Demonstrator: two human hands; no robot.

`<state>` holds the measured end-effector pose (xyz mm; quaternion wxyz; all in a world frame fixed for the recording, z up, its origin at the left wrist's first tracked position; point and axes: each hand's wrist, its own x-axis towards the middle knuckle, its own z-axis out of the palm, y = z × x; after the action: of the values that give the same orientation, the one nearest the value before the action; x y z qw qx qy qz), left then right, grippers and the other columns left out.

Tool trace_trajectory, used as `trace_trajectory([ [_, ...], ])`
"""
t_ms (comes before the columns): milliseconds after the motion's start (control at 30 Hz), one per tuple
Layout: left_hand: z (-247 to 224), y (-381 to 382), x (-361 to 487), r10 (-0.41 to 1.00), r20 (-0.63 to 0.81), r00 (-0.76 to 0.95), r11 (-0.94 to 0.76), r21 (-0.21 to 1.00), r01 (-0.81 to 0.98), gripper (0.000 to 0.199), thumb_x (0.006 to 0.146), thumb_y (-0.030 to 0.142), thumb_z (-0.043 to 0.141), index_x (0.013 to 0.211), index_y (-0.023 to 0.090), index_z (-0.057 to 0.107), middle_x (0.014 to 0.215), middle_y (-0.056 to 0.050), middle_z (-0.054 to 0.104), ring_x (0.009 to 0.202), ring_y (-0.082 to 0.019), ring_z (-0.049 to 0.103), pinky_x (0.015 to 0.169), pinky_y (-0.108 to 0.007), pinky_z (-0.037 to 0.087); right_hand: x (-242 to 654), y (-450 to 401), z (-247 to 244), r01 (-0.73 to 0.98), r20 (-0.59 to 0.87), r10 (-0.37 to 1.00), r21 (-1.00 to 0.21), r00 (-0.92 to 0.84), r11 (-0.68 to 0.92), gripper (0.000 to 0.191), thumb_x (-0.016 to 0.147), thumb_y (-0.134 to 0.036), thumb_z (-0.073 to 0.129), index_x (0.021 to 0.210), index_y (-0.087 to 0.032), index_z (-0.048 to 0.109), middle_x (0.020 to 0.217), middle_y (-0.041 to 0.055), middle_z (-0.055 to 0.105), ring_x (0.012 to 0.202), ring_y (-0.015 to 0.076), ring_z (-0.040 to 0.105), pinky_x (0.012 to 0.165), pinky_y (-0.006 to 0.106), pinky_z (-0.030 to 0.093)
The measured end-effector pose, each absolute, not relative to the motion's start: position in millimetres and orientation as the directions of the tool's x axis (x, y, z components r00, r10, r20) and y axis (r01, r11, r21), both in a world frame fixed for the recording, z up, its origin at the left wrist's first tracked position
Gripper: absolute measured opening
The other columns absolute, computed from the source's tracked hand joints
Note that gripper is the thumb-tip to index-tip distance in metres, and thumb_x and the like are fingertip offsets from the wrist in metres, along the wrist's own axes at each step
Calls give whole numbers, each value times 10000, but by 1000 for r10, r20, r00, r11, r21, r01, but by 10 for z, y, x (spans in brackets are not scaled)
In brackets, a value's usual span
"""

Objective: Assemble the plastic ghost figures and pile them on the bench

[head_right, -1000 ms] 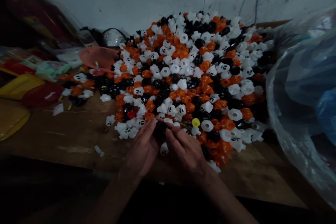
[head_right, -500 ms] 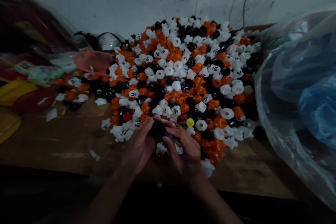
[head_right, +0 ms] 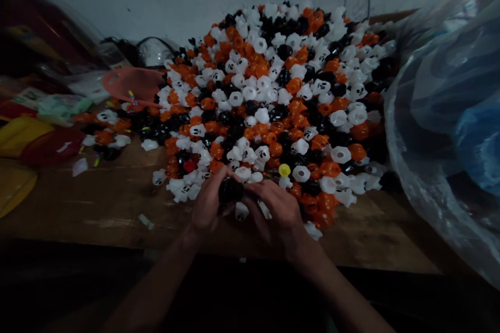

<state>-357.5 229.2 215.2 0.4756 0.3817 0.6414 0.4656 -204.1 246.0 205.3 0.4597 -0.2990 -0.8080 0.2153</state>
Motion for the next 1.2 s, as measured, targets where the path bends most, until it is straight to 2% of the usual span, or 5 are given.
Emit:
trace_trajectory([
  [133, 2128, 2312, -3594, 907, -374, -191, 377, 926, -22, 400, 867, 497, 382, 685, 169, 519, 506, 31, 376, 335, -77, 311, 300, -195, 173, -1956, 2464, 2025, 288, 573, 617, -563, -540, 775, 270, 847, -53, 538, 1100, -148, 517, 926, 77, 595, 834, 160, 554, 732, 304, 461],
  [333, 2205, 2308, -3664, 961, -264, -85, 278, 911, 304, 273, 836, 278, 399, 634, 156, 536, 654, -8, 482, 614, -120, 455, 527, -210, 356, -1825, 2525, 1967, 200, 549, 437, -438, -713, 876, 373, 864, -58, 493, 1229, -102, 434, 919, 101, 557, 824, 179, 493, 709, 315, 432],
  [533, 2190, 2267, -3593, 977, -196, -81, 211, 858, 468, 327, 889, 301, 332, 657, 177, 526, 650, 3, 503, 632, -132, 460, 575, -239, 348, -1832, 2462, 1922, 276, 576, 421, -325, -701, 905, 289, 887, -71, 458, 1175, -47, 451, 796, 83, 516, 723, 166, 454, 612, 284, 391],
  [967, 2265, 2229, -3503, 991, 39, -124, 28, 868, 496, 378, 968, 308, 262, 716, 172, 510, 669, -9, 529, 639, -136, 501, 634, -262, 366, -1860, 2321, 2078, 373, 435, 629, -539, -644, 755, 67, 903, -119, 433, 916, -134, 497, 703, 9, 474, 590, 102, 436, 523, 240, 311],
  [1200, 2216, 2112, -3460, 990, 99, -99, -26, 825, 564, 324, 972, 247, 246, 785, 179, 502, 687, -17, 548, 665, -137, 548, 659, -253, 377, -1967, 2278, 2251, 339, 92, 839, -887, -536, 314, 145, 862, -198, 502, 726, -163, 468, 637, -34, 445, 573, 71, 404, 524, 198, 312],
])
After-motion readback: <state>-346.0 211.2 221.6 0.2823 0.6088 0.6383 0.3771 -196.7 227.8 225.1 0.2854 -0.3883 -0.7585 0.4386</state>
